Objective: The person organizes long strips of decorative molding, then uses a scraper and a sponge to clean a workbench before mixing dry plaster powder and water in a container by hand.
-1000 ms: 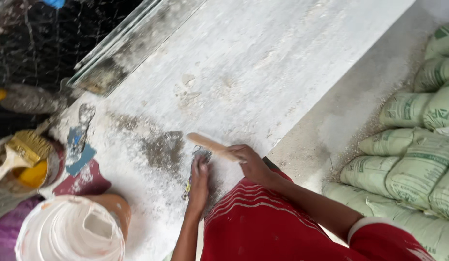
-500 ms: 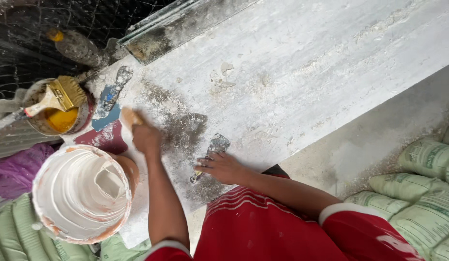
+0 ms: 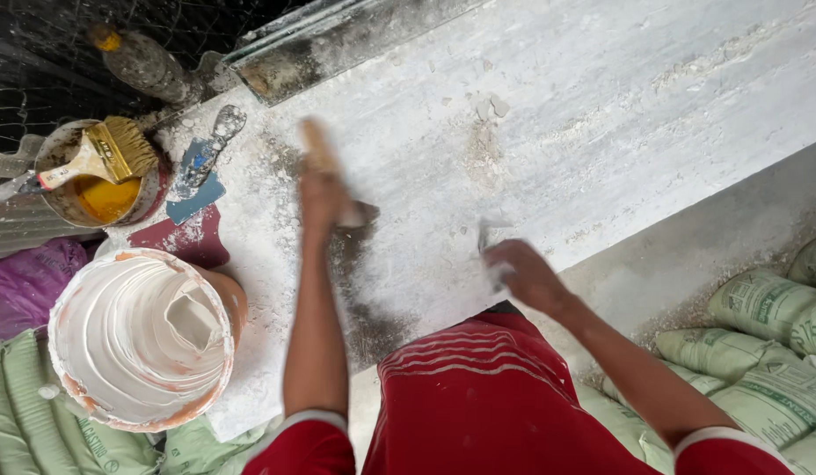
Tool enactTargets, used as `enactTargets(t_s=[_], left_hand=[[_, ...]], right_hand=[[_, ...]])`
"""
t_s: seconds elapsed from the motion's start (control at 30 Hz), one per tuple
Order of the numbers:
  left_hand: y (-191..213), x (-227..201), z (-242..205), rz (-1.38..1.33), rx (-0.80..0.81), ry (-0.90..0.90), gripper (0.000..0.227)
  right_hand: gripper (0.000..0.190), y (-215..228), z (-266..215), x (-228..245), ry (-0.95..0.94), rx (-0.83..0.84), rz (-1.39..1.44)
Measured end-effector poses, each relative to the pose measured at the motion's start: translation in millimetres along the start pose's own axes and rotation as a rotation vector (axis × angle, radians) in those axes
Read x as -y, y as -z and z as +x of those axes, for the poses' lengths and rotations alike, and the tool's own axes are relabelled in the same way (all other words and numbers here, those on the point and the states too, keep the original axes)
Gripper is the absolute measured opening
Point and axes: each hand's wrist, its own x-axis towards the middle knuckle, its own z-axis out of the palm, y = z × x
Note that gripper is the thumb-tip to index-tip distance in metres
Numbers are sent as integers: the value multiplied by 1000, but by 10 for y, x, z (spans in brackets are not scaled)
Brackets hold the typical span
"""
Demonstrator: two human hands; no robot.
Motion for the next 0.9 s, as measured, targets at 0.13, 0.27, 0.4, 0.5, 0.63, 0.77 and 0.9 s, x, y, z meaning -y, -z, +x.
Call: enactTargets(t_s=[0.13,0.27,0.4,0.5,0.63,0.77,0.9], left_hand=[[519,449,562,526,-276,-10,37],[-768,525,1046,1007,-222,-153,22],[-2375,-84,740,788,77,-286,26],[-2575,-222,593,476,280,-459,38],[-1718,154,261,225,295,-442,70],[-390,207,-806,-133,22,12,87],[462,1738,-1141,-259,-211,56,88]], right_hand=[[24,445,-257,-299,-343,-540,191],[44,905,-113,91,-335,-923,228],[45,908,-248,5,-389,-971,223],[43,910,-418,-5,-491,-971,262],[45,796,-803,-144,-574,-1032,277],[41,701,-1090,-116,-736,-1207,508],[35,727,-1453,-377,-822,-1339,772]])
